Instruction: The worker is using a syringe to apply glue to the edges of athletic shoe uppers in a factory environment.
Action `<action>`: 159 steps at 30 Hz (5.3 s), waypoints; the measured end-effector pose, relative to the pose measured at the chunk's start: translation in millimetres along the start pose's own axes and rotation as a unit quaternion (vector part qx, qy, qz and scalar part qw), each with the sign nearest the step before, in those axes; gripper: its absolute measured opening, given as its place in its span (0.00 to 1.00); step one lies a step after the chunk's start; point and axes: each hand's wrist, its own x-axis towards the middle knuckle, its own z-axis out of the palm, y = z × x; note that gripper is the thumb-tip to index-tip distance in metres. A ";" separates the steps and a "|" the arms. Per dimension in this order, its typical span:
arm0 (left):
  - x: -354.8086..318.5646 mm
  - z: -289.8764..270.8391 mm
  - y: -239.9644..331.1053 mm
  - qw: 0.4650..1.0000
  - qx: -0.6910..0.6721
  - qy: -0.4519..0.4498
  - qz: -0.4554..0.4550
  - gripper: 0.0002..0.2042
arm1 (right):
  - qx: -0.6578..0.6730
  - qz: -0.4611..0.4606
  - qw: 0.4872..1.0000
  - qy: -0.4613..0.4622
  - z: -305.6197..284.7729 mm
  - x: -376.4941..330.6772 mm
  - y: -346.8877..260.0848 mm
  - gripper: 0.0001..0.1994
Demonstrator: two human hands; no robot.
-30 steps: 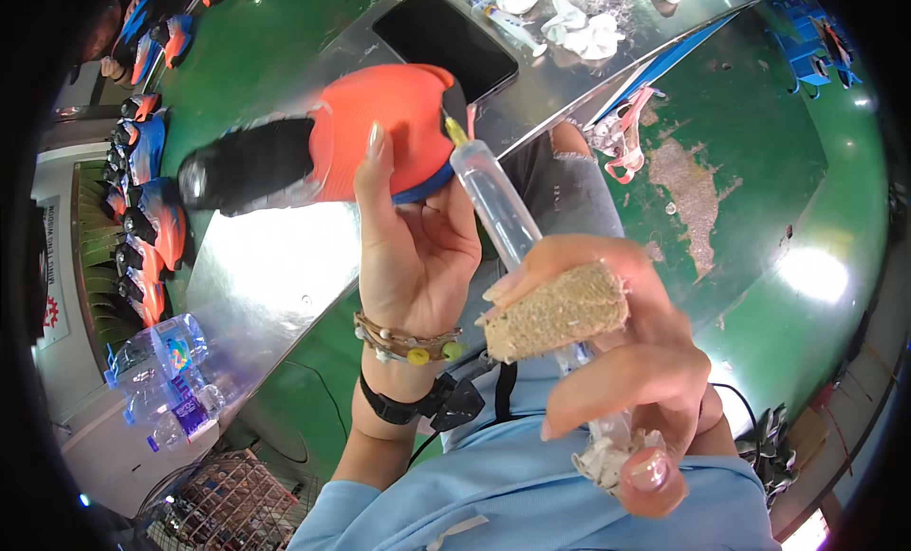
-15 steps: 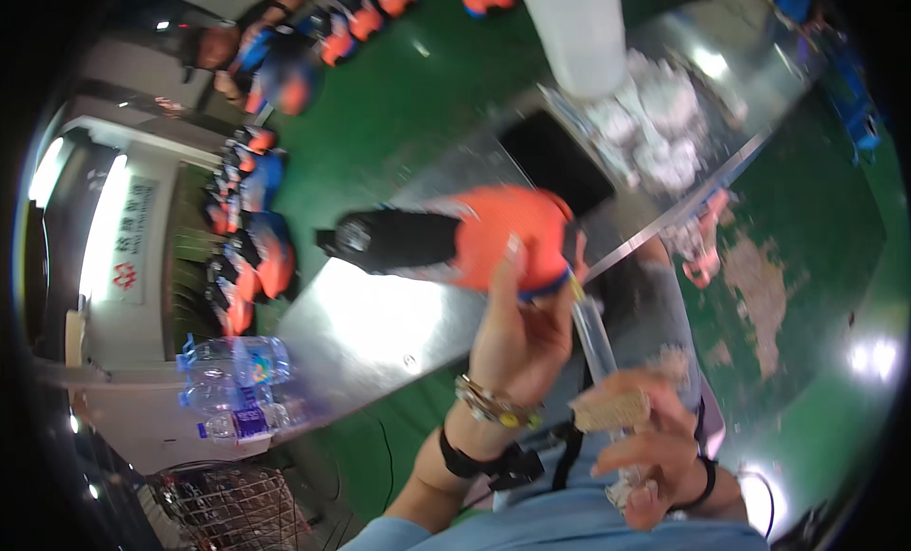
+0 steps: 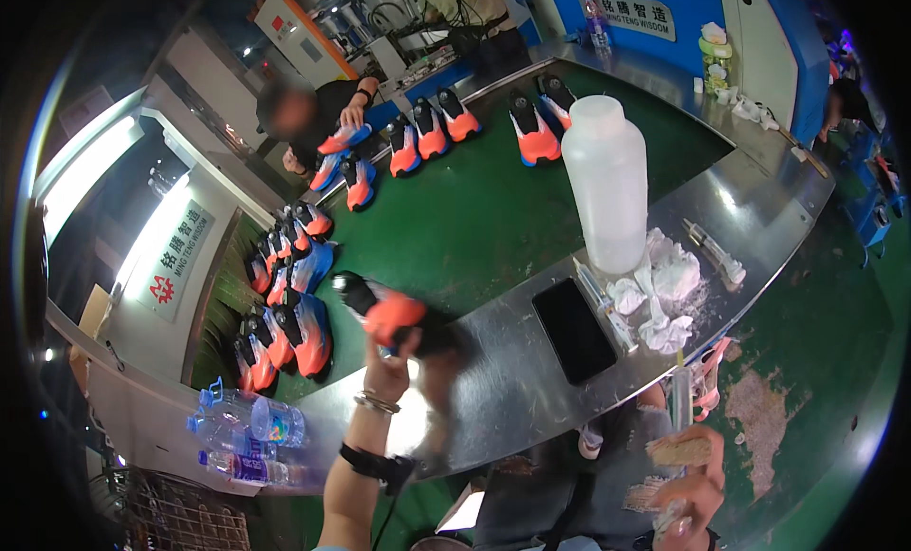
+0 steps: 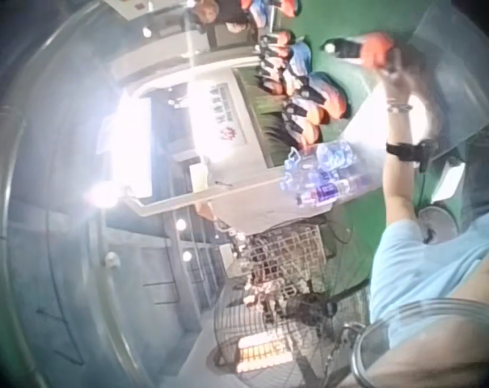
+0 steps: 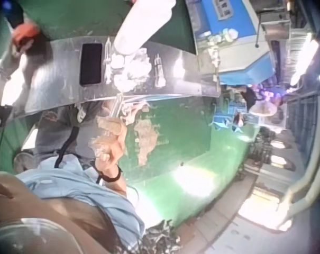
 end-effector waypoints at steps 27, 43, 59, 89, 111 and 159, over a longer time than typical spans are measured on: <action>394.9 182.6 -69.3 0.976 0.214 0.025 -0.039 0.41 | 0.021 0.125 0.989 0.070 -44.9 47.1 105.1 0.22; 189.5 135.0 -53.5 0.924 0.366 0.111 0.020 0.21 | 0.052 0.068 0.996 0.009 -48.3 56.4 84.3 0.19; -299.6 -22.6 -83.7 0.871 0.262 0.413 0.046 0.19 | -0.002 -0.025 0.998 -0.062 -35.9 66.3 113.3 0.04; -89.4 166.4 -27.0 0.712 0.457 -0.251 0.470 0.29 | 0.528 0.085 0.807 -0.251 77.8 81.8 -50.3 0.21; -63.9 166.6 -21.1 0.686 0.512 -0.201 0.477 0.33 | 0.421 0.106 0.882 -0.182 82.0 74.8 -26.3 0.25; 8.3 -9.9 34.6 0.727 0.594 0.055 0.340 0.22 | 0.313 0.227 0.899 -0.206 63.5 1.5 42.4 0.25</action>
